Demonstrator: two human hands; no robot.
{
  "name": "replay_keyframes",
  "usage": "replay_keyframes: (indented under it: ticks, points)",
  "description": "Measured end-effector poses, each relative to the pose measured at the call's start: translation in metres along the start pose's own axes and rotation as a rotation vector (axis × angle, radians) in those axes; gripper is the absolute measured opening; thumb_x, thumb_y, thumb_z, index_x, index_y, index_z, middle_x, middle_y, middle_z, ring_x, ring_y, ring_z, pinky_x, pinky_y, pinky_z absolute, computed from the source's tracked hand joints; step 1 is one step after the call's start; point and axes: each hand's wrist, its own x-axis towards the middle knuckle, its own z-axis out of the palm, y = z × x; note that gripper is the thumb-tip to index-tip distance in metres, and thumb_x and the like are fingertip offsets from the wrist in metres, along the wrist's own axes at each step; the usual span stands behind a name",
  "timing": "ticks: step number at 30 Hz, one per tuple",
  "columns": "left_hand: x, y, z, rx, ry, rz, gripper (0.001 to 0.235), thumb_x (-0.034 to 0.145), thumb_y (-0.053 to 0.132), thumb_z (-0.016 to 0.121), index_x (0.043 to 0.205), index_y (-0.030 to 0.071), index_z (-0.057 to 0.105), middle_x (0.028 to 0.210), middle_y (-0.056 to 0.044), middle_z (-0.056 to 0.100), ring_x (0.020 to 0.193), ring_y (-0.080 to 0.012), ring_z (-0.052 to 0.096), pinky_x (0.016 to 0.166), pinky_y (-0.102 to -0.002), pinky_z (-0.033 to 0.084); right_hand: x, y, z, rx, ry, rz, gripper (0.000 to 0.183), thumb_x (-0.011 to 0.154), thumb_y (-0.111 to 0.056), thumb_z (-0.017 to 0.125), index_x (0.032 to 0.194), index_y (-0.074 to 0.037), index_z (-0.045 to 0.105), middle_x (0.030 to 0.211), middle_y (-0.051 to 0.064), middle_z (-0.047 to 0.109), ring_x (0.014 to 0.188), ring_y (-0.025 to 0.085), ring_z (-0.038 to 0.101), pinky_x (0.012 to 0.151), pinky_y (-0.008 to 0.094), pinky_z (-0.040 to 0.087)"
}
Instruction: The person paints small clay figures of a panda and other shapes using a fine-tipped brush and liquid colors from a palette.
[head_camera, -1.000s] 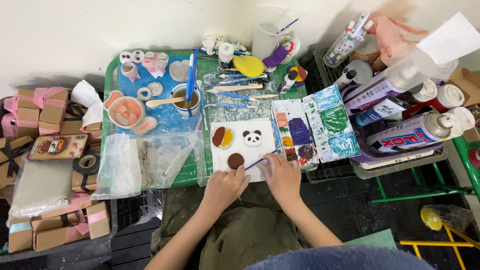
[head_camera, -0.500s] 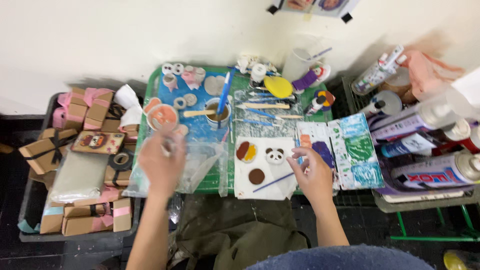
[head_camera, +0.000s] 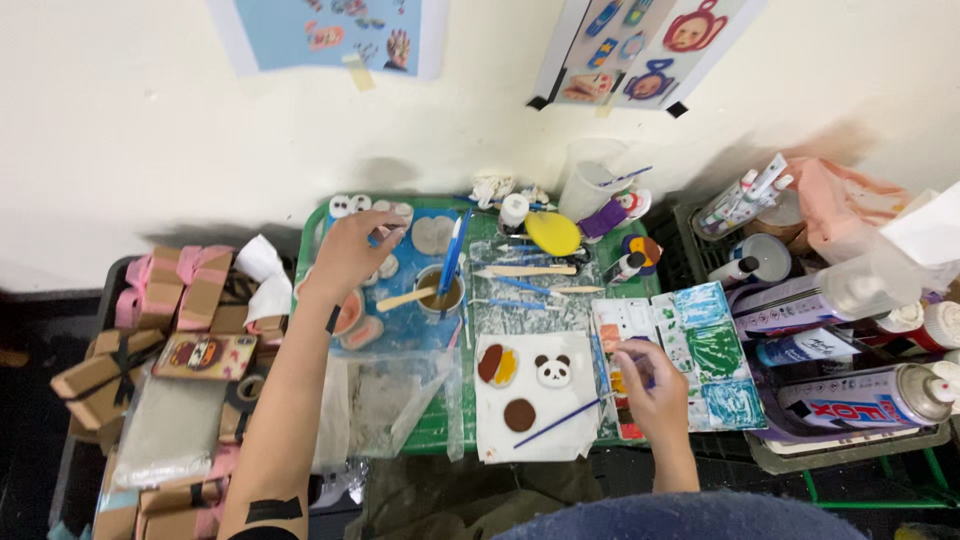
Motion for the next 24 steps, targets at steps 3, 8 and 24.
replay_keyframes:
  ticks: [3, 8, 24]
  points:
    - [0.012, 0.014, -0.005, -0.048, 0.025, -0.037, 0.024, 0.09, 0.015, 0.073, 0.113, 0.007, 0.075, 0.101, -0.01, 0.076, 0.082, -0.0237, 0.071, 0.074, -0.036, 0.056, 0.034, -0.006, 0.009, -0.07, -0.018, 0.02, 0.022, 0.095, -0.019, 0.071, 0.114, -0.006, 0.071, 0.1, 0.006, 0.077, 0.082, 0.012, 0.07, 0.07, 0.028, 0.055]
    - [-0.005, 0.034, -0.02, -0.072, 0.139, 0.059, 0.029, 0.095, 0.013, 0.073, 0.122, 0.005, 0.069, 0.102, -0.014, 0.074, 0.088, -0.0231, 0.073, 0.076, -0.036, 0.056, 0.142, -0.03, 0.1, -0.43, -0.01, -0.445, 0.047, 0.093, -0.029, 0.072, 0.135, -0.012, 0.061, 0.134, 0.012, 0.063, 0.122, 0.034, 0.062, 0.096, 0.042, 0.053]
    - [-0.132, 0.109, -0.022, 0.131, 0.565, -0.032, 0.025, 0.1, 0.01, 0.072, 0.123, 0.004, 0.064, 0.118, -0.011, 0.071, 0.112, -0.0274, 0.064, 0.103, -0.039, 0.046, 0.165, -0.038, 0.112, -0.072, 0.14, -0.377, 0.034, 0.098, -0.017, 0.071, 0.129, -0.005, 0.06, 0.124, 0.015, 0.063, 0.1, 0.028, 0.069, 0.081, 0.039, 0.058]
